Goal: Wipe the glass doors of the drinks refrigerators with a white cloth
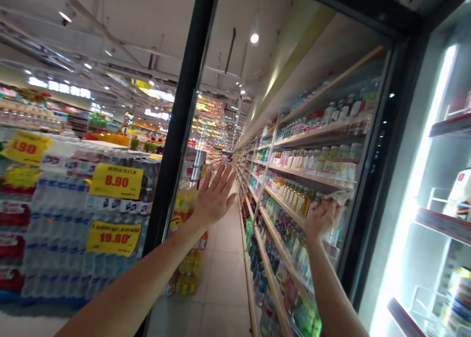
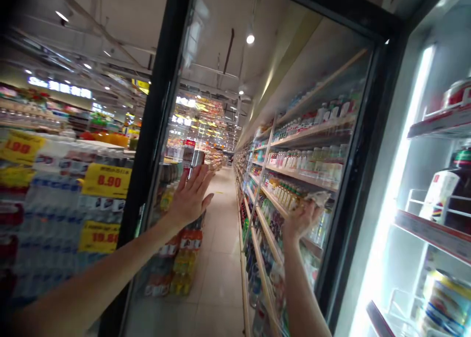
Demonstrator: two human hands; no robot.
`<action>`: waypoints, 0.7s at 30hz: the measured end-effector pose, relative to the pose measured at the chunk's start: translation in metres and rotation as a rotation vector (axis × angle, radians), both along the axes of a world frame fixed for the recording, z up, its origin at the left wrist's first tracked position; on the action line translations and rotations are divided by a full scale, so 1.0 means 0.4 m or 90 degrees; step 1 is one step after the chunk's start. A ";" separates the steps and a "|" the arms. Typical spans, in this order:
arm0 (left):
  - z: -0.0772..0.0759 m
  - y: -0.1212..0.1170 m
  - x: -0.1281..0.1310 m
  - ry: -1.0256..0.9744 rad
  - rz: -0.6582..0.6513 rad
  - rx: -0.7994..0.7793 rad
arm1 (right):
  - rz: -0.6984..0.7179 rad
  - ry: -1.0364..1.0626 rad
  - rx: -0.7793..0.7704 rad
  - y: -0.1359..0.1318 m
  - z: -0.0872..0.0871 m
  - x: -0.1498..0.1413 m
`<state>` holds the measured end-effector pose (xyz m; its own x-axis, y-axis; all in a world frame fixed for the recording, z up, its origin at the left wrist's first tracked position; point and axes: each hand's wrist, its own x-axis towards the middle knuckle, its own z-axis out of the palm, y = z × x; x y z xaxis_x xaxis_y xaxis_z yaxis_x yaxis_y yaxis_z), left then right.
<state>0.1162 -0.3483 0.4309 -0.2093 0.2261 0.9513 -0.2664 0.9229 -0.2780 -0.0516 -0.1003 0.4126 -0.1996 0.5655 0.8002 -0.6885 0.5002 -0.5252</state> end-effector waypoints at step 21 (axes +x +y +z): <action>-0.169 -0.012 0.025 0.024 -0.038 0.009 | 0.037 0.179 0.491 -0.240 -0.189 0.164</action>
